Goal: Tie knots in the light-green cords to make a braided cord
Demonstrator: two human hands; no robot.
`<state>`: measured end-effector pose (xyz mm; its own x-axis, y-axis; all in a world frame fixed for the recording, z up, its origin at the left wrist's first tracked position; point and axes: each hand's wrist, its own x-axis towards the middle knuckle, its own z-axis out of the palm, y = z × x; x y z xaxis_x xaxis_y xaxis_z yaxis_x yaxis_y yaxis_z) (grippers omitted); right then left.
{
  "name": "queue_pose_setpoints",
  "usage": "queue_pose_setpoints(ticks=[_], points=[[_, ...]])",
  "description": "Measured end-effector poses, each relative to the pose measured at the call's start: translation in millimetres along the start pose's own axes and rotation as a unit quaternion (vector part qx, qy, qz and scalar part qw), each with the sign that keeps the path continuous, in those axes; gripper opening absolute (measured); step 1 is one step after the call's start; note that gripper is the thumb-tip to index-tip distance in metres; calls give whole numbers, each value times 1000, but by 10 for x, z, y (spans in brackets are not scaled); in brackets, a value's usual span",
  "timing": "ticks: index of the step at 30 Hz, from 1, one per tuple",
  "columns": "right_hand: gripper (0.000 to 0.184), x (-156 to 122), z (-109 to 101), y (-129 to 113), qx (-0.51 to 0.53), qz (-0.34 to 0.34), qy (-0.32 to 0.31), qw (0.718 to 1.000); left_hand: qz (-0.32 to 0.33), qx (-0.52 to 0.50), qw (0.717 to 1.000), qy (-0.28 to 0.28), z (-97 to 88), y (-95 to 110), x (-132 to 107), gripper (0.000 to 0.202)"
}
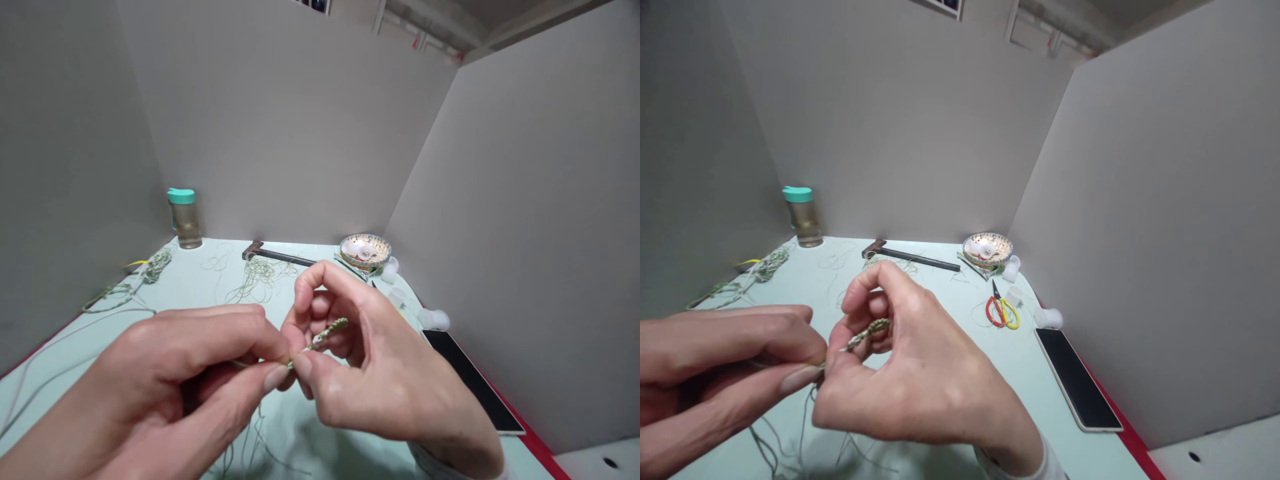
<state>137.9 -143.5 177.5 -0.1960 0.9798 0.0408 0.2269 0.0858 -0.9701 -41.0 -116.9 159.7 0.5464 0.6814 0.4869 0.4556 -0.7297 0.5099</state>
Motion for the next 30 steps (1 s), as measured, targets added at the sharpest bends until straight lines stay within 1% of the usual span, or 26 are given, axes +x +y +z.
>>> queue_pose_setpoints(ticks=[2, 4, 5, 7, 8, 9, 11, 13, 14, 15, 16, 17, 18, 19, 21, 23, 24, 26, 28, 30], points=[[34, -6, -69, 23, 83, -16, -43, 995, -37, -105, 994, -8, -7, 70, 0, 15], [27, -20, -134, 50, 136, -48, -65, 987, -73, -164, 984, -10, -9, 134, 3, 16], [22, -27, -158, 61, 145, -64, -65, 985, -93, -166, 982, -12, -7, 158, 4, 16], [15, -41, -182, 78, 136, -93, -56, 985, -127, -123, 984, -18, 2, 171, 2, 19], [14, -46, -183, 81, 132, -102, -54, 985, -138, -98, 985, -18, 11, 155, -1, 21], [15, -51, -178, 80, 131, -109, -54, 984, -136, -95, 986, -16, 23, 123, -6, 21], [17, -61, -162, 68, 136, -113, -51, 983, -102, -104, 989, 13, 50, 39, -16, 18], [17, -75, -147, 45, 134, -105, -48, 984, -40, -126, 989, 63, 67, -7, -16, 18], [16, -84, -141, 32, 130, -102, -45, 985, -27, -130, 988, 75, 66, 4, -10, 18], [15, -93, -136, 22, 124, -100, -40, 986, -19, -142, 987, 67, 57, 42, 0, 19], [12, -103, -132, 16, 119, -101, -35, 987, -61, -128, 989, 38, 43, 98, 12, 15], [11, -113, -128, 16, 113, -104, -29, 988, -98, -125, 987, 27, 26, 162, 23, 13], [10, -121, -124, 21, 106, -107, -23, 988, -130, -135, 982, 29, 9, 219, 33, 12], [10, -128, -119, 32, 96, -111, -17, 989, -142, -141, 979, 27, -4, 260, 40, 15], [9, -134, -113, 64, 73, -118, -2, 990, -127, -149, 980, 32, -12, 270, 41, 16], [9, -134, -111, 91, 54, -132, 7, 990, -99, -147, 983, 40, 4, 219, 32, 14], [9, -132, -113, 98, 49, -136, 7, 990, -99, -146, 983, 44, 17, 198, 27, 14], [8, -133, -117, 95, 45, -126, -6, 991, -140, -157, 976, 49, 44, 203, 24, 14], [11, -141, -115, 80, 48, -109, -19, 993, -184, -182, 964, 59, 65, 279, 32, 17], [18, -154, -100, 71, 60, -102, -20, 993, -194, -202, 957, 73, 78, 377, 45, 19]])
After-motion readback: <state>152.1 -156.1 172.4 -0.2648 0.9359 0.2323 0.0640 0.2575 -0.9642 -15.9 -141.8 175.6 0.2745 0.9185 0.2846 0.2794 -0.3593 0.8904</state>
